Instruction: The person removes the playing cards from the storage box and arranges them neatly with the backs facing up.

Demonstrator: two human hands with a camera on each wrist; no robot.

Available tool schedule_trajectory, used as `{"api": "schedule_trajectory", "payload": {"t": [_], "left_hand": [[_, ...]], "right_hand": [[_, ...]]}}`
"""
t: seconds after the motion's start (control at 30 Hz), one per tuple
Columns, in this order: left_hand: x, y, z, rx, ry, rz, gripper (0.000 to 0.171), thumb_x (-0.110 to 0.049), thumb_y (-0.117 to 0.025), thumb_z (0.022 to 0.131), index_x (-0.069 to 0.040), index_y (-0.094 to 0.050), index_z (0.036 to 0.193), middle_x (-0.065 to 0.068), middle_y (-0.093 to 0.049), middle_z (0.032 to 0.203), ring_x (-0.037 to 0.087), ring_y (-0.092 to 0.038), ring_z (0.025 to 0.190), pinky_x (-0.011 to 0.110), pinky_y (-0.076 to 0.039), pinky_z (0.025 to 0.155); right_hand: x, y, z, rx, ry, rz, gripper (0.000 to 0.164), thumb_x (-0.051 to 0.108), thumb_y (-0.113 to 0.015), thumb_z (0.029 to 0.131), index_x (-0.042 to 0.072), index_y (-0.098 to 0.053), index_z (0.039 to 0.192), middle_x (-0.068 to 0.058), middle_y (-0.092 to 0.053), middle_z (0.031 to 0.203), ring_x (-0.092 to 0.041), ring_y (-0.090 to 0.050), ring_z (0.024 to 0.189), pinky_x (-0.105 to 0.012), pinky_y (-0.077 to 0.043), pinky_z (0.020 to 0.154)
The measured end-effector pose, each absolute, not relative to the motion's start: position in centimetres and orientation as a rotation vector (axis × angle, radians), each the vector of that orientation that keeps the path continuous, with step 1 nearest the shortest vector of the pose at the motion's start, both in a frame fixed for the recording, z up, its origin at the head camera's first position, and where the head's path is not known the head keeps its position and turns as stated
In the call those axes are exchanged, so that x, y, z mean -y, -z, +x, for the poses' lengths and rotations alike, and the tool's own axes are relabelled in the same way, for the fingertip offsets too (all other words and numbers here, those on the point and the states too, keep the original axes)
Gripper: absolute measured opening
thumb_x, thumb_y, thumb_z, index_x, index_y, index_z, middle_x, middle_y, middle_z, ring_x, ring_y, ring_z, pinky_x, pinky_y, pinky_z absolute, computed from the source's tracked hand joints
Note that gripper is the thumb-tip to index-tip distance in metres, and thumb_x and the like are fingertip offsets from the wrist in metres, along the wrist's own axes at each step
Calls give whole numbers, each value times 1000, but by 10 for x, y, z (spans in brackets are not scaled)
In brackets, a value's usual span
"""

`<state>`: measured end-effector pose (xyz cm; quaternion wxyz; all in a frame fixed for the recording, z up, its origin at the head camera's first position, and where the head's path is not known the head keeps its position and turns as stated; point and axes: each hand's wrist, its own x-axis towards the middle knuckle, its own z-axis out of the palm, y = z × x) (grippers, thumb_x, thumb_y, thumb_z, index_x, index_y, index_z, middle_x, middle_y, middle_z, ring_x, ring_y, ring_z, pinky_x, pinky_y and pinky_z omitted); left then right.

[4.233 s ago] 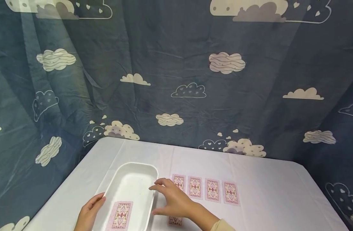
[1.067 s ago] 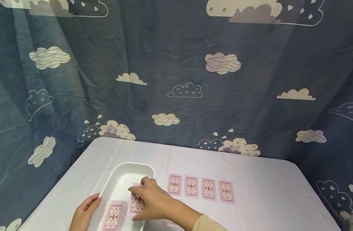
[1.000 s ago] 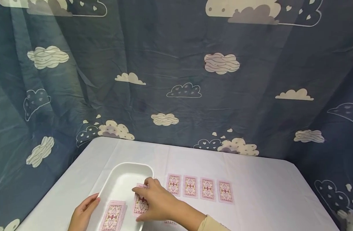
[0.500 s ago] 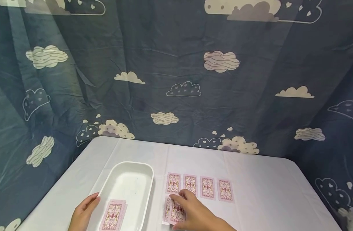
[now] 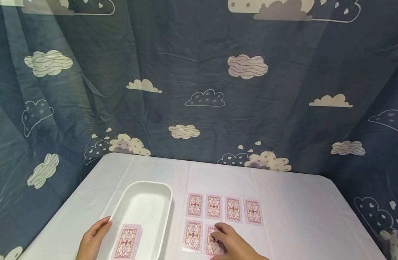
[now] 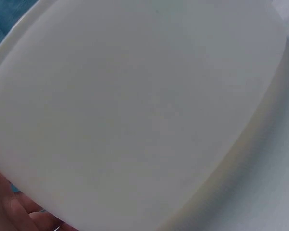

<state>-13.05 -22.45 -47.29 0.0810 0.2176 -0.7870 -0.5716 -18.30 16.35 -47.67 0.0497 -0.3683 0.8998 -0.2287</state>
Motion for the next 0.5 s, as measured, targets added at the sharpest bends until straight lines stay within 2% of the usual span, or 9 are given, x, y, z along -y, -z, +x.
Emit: {"api": "schedule_trajectory", "payload": {"t": [0.07,0.17,0.3,0.4,0.5], "left_hand": [[226,479,-132,2333,1712,672,55,-47,-47,81,-4,-48,115,10,-55,102,14,-49,91,27,-38,77],[227,481,-132,2322,1715,663,55,-47,-48,81,-5,-48,115,11,-55,103,17,-50,92,30,-38,79],[223,469,-128,2339,1718,642,53,-42,-46,84,-1,-46,117,14,-54,106,19,-49,94,36,-36,82],[223,467,-128,2345,1724,653,53,-42,-46,84,-1,-46,117,13,-53,106,15,-48,92,35,-36,82],[222,467,-129,2324,1750,659,54,-42,-47,83,0,-45,117,14,-53,107,17,-48,94,36,-35,82]], "right_hand": [[-165,480,-184,-2755,684,-1134,64,53,-56,68,5,-54,111,-11,-41,117,-27,-41,103,-40,-39,79],[-166,484,-186,-2782,667,-1195,58,48,-57,72,6,-54,111,-10,-42,117,-26,-42,104,-40,-39,79],[-166,484,-189,-2789,629,-1274,58,47,-56,73,5,-53,113,-12,-42,118,-27,-42,105,-39,-39,79],[-166,484,-192,-2803,601,-1300,60,47,-56,72,5,-52,114,-12,-42,118,-28,-42,105,-38,-40,78],[-167,485,-194,-2797,612,-1293,60,47,-57,72,5,-52,114,-12,-41,118,-28,-41,105,-39,-39,79]]}}
